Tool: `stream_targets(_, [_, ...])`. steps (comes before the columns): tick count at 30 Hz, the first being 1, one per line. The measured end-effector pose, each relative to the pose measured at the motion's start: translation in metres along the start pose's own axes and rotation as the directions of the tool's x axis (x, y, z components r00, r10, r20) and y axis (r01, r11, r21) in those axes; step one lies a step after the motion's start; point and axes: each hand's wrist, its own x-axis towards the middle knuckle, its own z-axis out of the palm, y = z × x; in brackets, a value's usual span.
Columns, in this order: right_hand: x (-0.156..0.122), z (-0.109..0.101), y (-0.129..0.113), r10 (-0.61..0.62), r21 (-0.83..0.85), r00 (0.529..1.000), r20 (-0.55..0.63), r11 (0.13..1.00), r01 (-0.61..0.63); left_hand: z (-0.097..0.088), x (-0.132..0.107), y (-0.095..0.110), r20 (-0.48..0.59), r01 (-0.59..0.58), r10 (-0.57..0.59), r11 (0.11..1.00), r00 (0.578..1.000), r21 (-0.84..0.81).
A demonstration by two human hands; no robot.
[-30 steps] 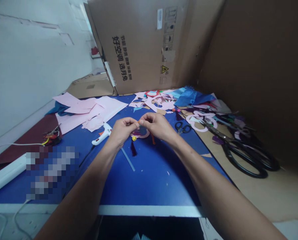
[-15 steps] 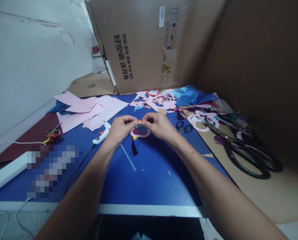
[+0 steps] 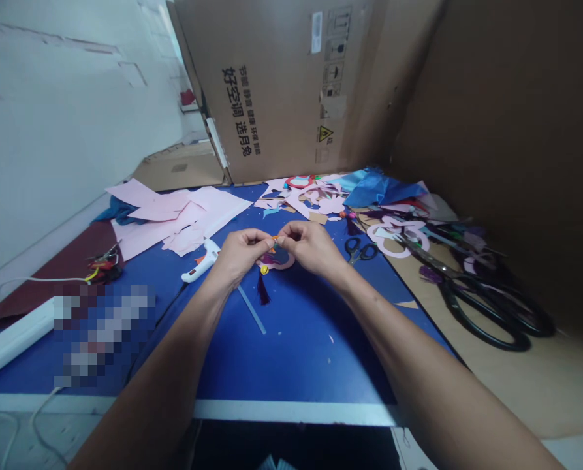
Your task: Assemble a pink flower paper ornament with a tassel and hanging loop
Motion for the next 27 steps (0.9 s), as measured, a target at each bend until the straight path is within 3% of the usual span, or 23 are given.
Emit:
stream_targets(9, [0.000,0.003,0.002,0.027,0.050,0.999,-0.024,0.998,-0.026,0.005,-0.002,0.002,-0.026,0.022,-0.022,1.000,0.999,-0.018])
stream_targets(17, [0.002,0.011,0.008,0.085,0.236,0.996,-0.038,0.969,-0.074,0.009,-0.003,-0.002,-0.110,0.031,-0.040,0.996,0.993,-0.086])
stream_targets(27, [0.002,0.010,0.008,0.118,0.264,0.988,-0.095,0.960,-0.089,0.010,0.000,-0.006,-0.161,0.021,-0.043,0.990,0.986,-0.138])
